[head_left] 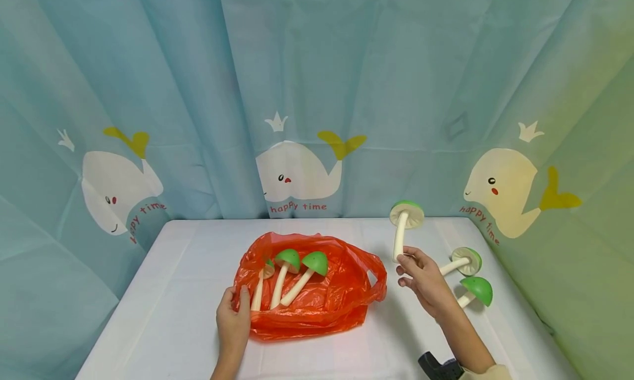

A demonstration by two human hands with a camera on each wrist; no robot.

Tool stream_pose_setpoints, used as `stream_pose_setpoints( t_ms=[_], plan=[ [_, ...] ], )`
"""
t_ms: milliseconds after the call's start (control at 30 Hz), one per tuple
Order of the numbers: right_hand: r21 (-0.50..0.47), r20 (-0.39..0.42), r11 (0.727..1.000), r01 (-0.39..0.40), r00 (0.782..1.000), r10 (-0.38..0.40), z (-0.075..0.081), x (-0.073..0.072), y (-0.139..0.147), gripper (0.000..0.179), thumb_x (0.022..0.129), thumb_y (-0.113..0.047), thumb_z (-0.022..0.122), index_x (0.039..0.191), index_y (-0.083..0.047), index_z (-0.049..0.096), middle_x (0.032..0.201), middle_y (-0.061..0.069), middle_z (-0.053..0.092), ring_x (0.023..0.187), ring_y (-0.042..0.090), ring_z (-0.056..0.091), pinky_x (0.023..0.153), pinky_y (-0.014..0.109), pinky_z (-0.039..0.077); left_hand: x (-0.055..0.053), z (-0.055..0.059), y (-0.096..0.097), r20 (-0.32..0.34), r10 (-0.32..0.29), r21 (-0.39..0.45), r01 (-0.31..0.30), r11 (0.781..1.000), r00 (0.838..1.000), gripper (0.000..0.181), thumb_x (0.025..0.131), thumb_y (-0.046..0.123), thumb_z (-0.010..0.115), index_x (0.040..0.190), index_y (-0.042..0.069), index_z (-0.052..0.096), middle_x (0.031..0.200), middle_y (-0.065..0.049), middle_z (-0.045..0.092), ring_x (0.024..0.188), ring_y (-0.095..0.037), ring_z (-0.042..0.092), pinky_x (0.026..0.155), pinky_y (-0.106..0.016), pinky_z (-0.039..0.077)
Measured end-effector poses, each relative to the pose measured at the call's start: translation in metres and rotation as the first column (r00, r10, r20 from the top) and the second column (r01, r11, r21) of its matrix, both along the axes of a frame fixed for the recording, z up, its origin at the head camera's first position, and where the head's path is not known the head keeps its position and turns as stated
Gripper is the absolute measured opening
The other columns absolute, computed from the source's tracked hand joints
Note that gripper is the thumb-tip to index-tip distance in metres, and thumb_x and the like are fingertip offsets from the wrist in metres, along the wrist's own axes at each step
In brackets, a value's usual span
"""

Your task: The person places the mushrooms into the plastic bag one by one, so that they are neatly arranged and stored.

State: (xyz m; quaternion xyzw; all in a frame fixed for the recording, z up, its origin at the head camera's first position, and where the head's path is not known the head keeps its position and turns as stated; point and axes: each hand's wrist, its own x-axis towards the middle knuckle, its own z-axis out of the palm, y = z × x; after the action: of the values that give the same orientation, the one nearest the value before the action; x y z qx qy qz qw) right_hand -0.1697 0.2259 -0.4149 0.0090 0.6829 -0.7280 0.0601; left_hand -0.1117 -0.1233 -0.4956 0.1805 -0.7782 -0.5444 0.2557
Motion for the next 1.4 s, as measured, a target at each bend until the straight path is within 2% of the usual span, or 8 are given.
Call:
stream_pose_setpoints(
  t_ms=[200,367,600,800,933,1067,1267,1400],
  plan=[
    [-0.032,-0.029,0.999,-0.035,0.999,0.034,0.007,0.005,-0.011,0.031,0.096,-0.010,0.053,0.119,0.006,0.040,0.091,0.007,0.050,0.072,0.013,0.048,0.056,0.024,0.045,0.000,0.001,-0.001,0.009,0.001,-0.001,-0.001,1.000,1.000,0.018,0.096,0.012,0.052,0.095,-0.004,0.058,0.090,-0.015,0.060,0.079,-0.016,0.051,0.063,-0.013,0.044],
    [-0.017,-0.058,0.997,-0.077,0.995,0.076,0.011,0.006,-0.014,0.029,0.095,-0.011,0.055,0.116,0.003,0.042,0.089,0.009,0.049,0.072,0.013,0.048,0.057,0.024,0.046,0.000,0.000,-0.002,0.014,0.003,-0.003,-0.003,1.000,1.000,0.018,0.096,0.013,0.052,0.094,-0.004,0.058,0.086,-0.014,0.059,0.076,-0.017,0.050,0.061,-0.014,0.044],
    [0.008,-0.082,0.988,-0.156,0.984,0.156,0.014,0.009,-0.021,0.034,0.095,-0.012,0.055,0.119,0.007,0.041,0.091,0.019,0.048,0.073,0.016,0.048,0.058,0.024,0.047,0.000,0.001,-0.001,0.025,0.001,0.001,-0.001,1.000,1.000,0.018,0.097,0.013,0.052,0.096,-0.004,0.058,0.088,-0.014,0.059,0.078,-0.018,0.050,0.063,-0.014,0.044],
    [-0.010,-0.072,0.974,-0.225,0.972,0.224,0.011,0.014,-0.030,0.034,0.095,-0.009,0.054,0.119,0.009,0.040,0.087,0.015,0.048,0.068,0.017,0.050,0.057,0.027,0.049,0.000,0.000,-0.001,0.002,0.003,-0.007,-0.003,1.000,1.000,0.016,0.096,0.011,0.052,0.093,-0.004,0.058,0.083,-0.012,0.057,0.073,-0.016,0.048,0.059,-0.015,0.044],
    [-0.005,-0.063,0.967,-0.256,0.965,0.255,0.007,0.017,-0.037,0.034,0.094,-0.009,0.055,0.120,0.008,0.041,0.088,0.013,0.049,0.068,0.015,0.047,0.056,0.025,0.046,0.001,0.001,-0.001,-0.001,-0.001,-0.004,0.001,1.000,1.000,0.017,0.096,0.012,0.052,0.093,-0.004,0.058,0.082,-0.012,0.058,0.073,-0.015,0.049,0.059,-0.015,0.044],
    [0.026,-0.069,0.946,-0.322,0.944,0.323,0.003,0.018,-0.042,0.034,0.094,-0.009,0.056,0.118,0.009,0.041,0.090,0.013,0.050,0.066,0.012,0.044,0.057,0.023,0.044,0.001,0.001,0.000,0.004,0.001,-0.005,-0.001,1.000,1.000,0.017,0.096,0.013,0.052,0.094,-0.003,0.058,0.085,-0.013,0.059,0.075,-0.016,0.049,0.061,-0.014,0.045],
    [0.079,-0.030,0.886,-0.458,0.887,0.461,-0.004,0.021,-0.048,0.033,0.093,-0.011,0.058,0.115,0.009,0.045,0.092,0.016,0.052,0.071,0.013,0.048,0.060,0.024,0.046,0.000,0.001,0.000,0.001,0.001,-0.003,-0.001,1.000,1.000,0.017,0.096,0.012,0.052,0.094,-0.004,0.058,0.085,-0.012,0.058,0.075,-0.017,0.049,0.061,-0.014,0.044],
    [0.078,0.019,0.850,-0.521,0.853,0.521,-0.008,0.023,-0.053,0.032,0.093,-0.012,0.059,0.113,0.010,0.048,0.090,0.014,0.054,0.073,0.016,0.050,0.060,0.026,0.048,0.001,0.001,0.000,0.001,0.006,-0.009,-0.006,1.000,1.000,0.017,0.096,0.012,0.052,0.093,-0.003,0.058,0.082,-0.011,0.057,0.074,-0.017,0.048,0.060,-0.015,0.044]
  ],
)
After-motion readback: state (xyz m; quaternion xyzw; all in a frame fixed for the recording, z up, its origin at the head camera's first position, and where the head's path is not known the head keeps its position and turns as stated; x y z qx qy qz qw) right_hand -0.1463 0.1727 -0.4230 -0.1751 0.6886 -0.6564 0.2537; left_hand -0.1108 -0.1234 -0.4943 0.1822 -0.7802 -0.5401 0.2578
